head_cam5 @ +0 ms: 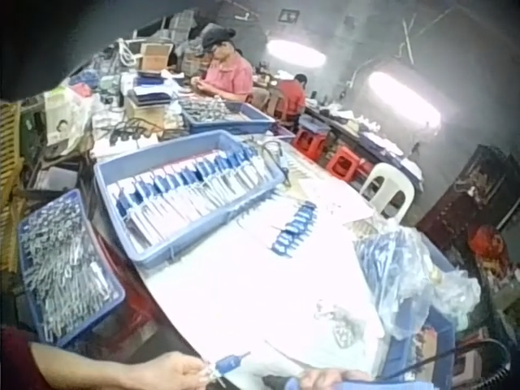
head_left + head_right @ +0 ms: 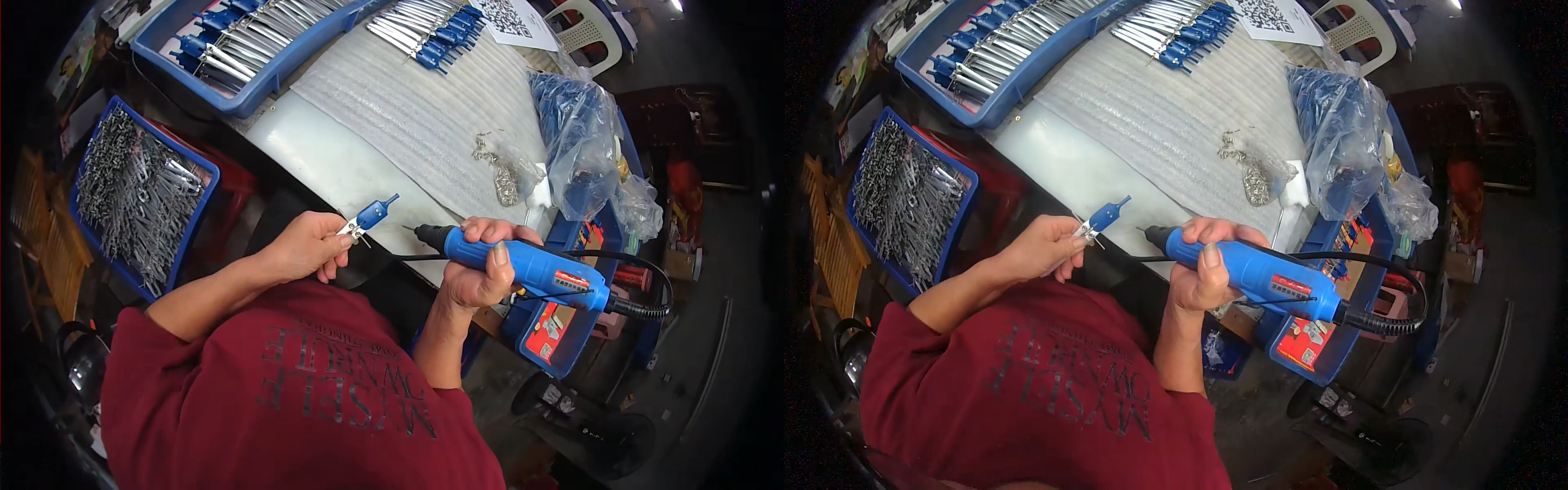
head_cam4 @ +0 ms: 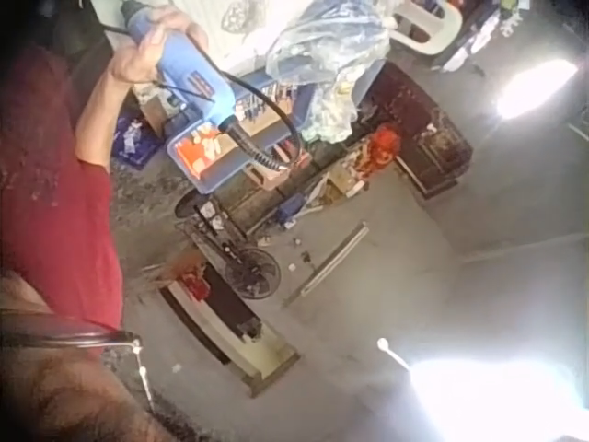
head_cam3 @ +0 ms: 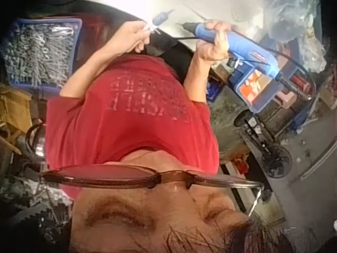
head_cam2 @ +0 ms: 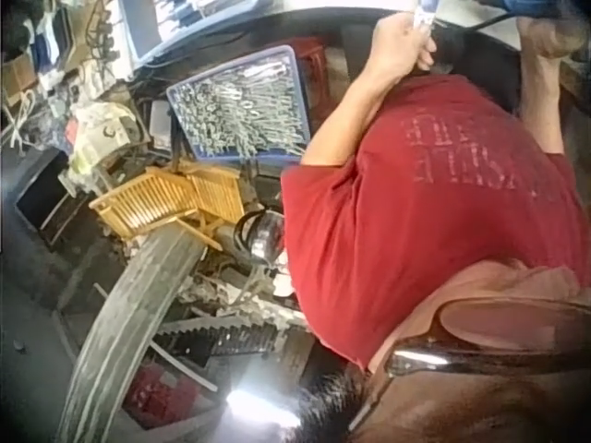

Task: Using an electric screwdriver to assemble metal components into larger blue parts at a factory workstation.

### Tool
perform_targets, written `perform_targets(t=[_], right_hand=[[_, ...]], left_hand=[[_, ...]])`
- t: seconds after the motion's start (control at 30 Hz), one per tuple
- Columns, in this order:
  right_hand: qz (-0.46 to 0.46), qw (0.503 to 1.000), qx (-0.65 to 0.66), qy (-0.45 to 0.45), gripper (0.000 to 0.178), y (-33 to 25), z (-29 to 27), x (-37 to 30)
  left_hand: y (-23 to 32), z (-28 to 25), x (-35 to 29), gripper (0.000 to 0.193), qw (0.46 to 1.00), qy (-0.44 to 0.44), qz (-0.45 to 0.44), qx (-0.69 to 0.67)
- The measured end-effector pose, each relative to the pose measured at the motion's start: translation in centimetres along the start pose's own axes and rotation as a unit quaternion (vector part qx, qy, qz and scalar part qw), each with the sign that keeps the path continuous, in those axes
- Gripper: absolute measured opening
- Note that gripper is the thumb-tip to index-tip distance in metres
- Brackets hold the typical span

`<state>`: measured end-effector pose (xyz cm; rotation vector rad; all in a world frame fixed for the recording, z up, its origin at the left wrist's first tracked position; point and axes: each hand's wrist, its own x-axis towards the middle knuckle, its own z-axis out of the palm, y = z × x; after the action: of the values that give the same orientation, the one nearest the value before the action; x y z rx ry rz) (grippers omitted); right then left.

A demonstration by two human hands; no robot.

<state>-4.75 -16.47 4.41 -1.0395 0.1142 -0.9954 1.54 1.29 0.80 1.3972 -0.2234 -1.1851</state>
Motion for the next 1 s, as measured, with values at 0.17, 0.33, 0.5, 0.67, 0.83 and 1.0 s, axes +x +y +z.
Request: perform_targets(t=[0.17, 0.33, 0.5, 0.67, 0.83, 1.0], right_hand=[[0.024, 0.998, -0.023, -0.045, 0.036, -0.3, 0.4, -0.4], [0.004, 0.999, 0.002, -0.043, 0.042, 0.1, 1.2, -0.6], [0.018, 0.995, -0.056, -0.077, 0.039, 0.2, 1.8, -0.9], [0.02, 0.995, -0.062, -0.078, 0.039, 0.4, 2.4, -1.2], [0.027, 0.994, -0.068, -0.079, 0.039, 0.5, 2.9, -1.4], [0.03, 0.994, -0.07, -0.079, 0.04, 0.6, 3.0, -1.5]], left_hand=[[-1.0, 0.7, -0.1, 0.014, 0.999, 0.008, -0.029, -0.013], [-1.8, 1.1, 0.1, 0.013, 0.999, -0.004, -0.04, -0.036], [-1.5, 1.1, 0.0, 0.012, 0.997, -0.006, -0.049, -0.066], [-1.2, 1.3, -0.2, 0.016, 0.998, 0.003, -0.048, -0.038], [-1.2, 1.3, -0.2, 0.017, 0.998, 0.009, -0.045, -0.034], [-1.0, 1.3, -0.3, 0.017, 0.999, 0.012, -0.047, -0.021]])
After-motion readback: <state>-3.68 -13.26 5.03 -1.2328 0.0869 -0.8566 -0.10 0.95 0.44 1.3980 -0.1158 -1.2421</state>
